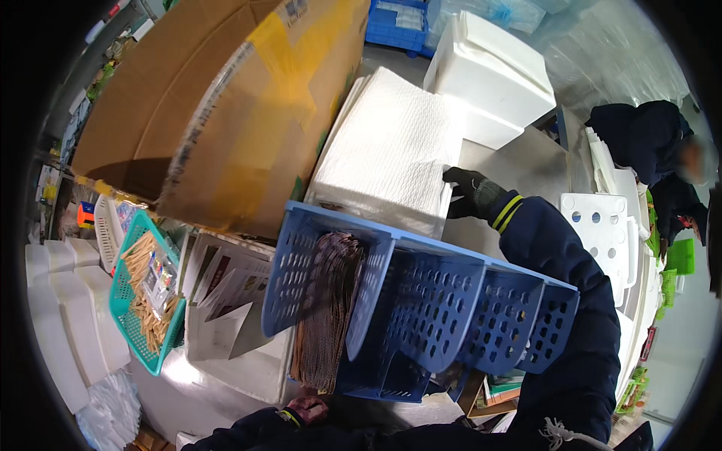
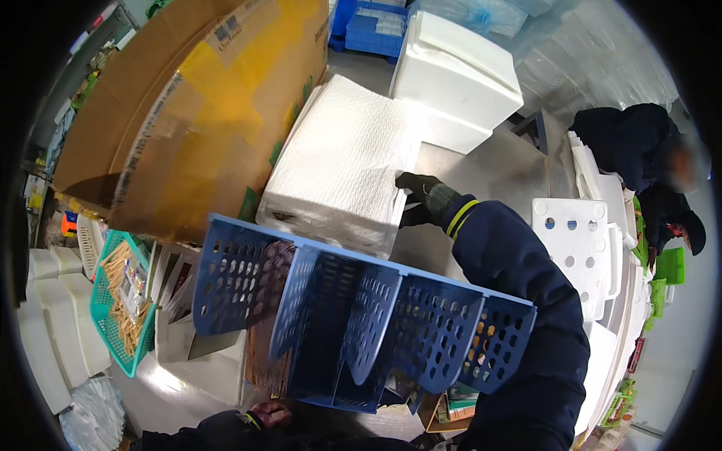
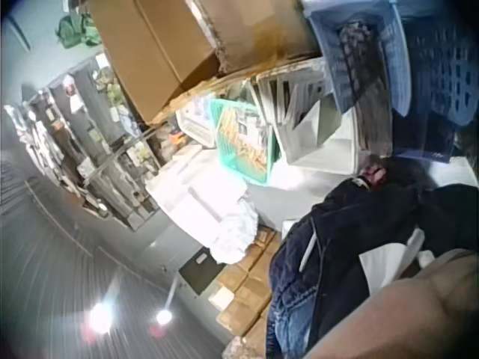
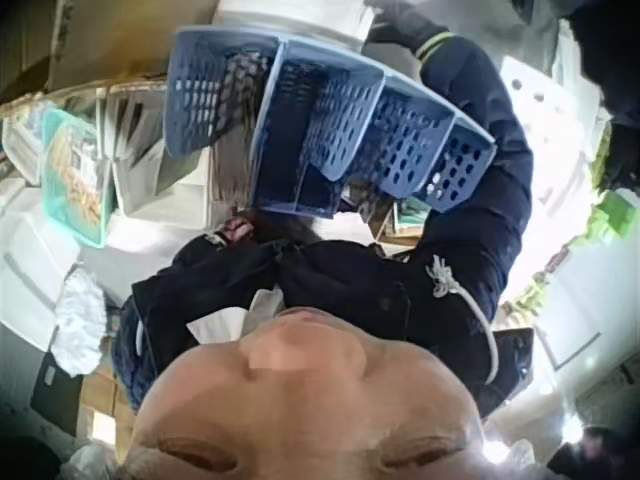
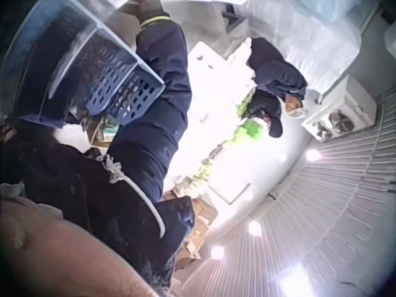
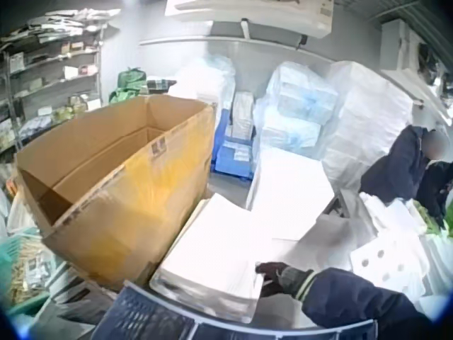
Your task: The person places items into a white styrofoam container, covers them with a paper towel, adds a label, and then seals the container with tape using a dispenser.
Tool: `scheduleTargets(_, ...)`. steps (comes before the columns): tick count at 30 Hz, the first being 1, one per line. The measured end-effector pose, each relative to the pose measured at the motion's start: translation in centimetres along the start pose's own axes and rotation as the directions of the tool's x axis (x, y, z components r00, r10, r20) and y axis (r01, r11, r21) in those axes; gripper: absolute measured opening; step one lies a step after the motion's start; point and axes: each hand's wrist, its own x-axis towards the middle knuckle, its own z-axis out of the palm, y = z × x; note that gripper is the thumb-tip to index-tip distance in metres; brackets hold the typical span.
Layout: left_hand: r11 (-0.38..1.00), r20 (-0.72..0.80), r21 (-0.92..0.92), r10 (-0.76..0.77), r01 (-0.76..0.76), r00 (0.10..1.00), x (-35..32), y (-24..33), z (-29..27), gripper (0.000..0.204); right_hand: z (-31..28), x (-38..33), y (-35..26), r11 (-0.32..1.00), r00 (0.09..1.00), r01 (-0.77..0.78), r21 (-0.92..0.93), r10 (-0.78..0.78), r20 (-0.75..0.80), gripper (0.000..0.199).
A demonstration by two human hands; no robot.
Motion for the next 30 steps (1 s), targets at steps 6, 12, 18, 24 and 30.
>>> scheduleTargets(6, 0.993, 0.016, -0.111, 0.051, -0.049, 0.999, 1.2, -1.4, -0.3, 0.026, 0.7, 1.3, -2.1, 0.943, 0.973, 0.185, -0.275, -0.216, -0.085, 0.038)
scheduleTargets(12, 0.997, 0.026, -0.068, 0.039, -0.037, 0.999, 0.5, 0.8, -0.1, 0.028, 1.9, 2.3, -2.7, 0.934, 0.96, 0.057, -0.352, -0.148, -0.239, 0.034)
scheduleTargets(18, 0.996, 0.082, -0.087, -0.004, 0.011, 0.997, 0.8, 2.0, -0.2, 0.028, -1.7, 4.9, -1.0, 0.682, 0.92, 0.289, -0.672, -0.393, -0.003, 0.033)
scheduleTargets(24, 0.987, 0.041, -0.158, -0.014, 0.021, 0.999, 0.6, 1.2, 0.6, 0.024, 0.8, 0.9, -3.1, 0.811, 0.932, 0.222, -0.541, -0.339, -0.127, 0.027)
scheduleTargets(30, 0.977, 0.064, -0.212, 0.009, 0.005, 0.998, 0.4, 2.2, 0.2, 0.021, 0.4, -1.6, -4.2, 0.658, 0.81, 0.423, -0.624, -0.582, -0.065, 0.027)
